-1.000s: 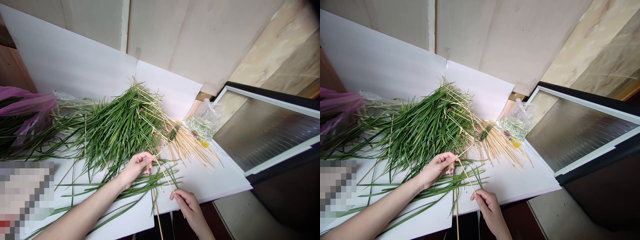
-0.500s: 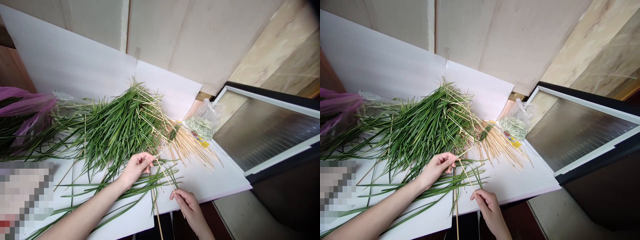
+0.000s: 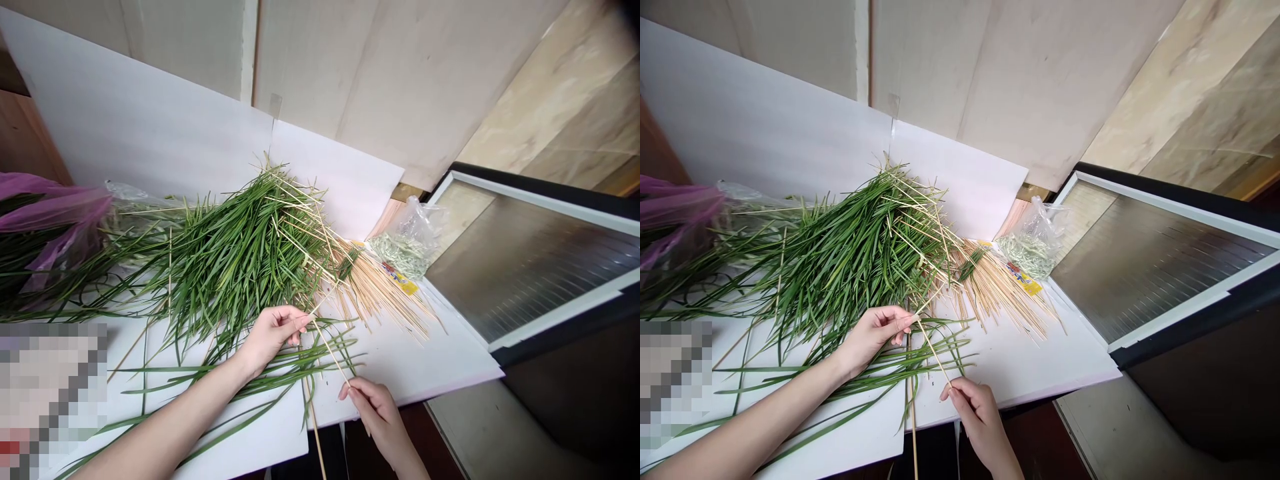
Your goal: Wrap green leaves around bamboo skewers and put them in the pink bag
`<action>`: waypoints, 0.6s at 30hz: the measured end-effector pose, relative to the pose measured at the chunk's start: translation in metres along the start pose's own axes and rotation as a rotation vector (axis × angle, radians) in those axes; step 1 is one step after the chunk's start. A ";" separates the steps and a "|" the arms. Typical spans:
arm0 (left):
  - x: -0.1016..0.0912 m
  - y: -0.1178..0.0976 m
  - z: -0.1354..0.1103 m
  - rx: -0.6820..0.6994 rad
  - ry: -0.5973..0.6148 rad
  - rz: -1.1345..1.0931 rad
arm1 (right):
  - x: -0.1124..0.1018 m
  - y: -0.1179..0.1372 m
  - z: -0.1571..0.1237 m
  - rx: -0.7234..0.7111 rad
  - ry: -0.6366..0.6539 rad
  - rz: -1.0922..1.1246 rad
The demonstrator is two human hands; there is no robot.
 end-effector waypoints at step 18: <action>0.007 0.000 -0.002 -0.052 0.084 0.032 | 0.000 0.001 -0.001 -0.012 0.006 -0.016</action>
Point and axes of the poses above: each hand's wrist, its own z-axis towards the middle knuckle, its own x-axis out of the palm, y = z × x, the point moved 9 cm from there along z, towards the middle knuckle, and after that the axes turned 11 degrees about z, right-handed, at the moved point
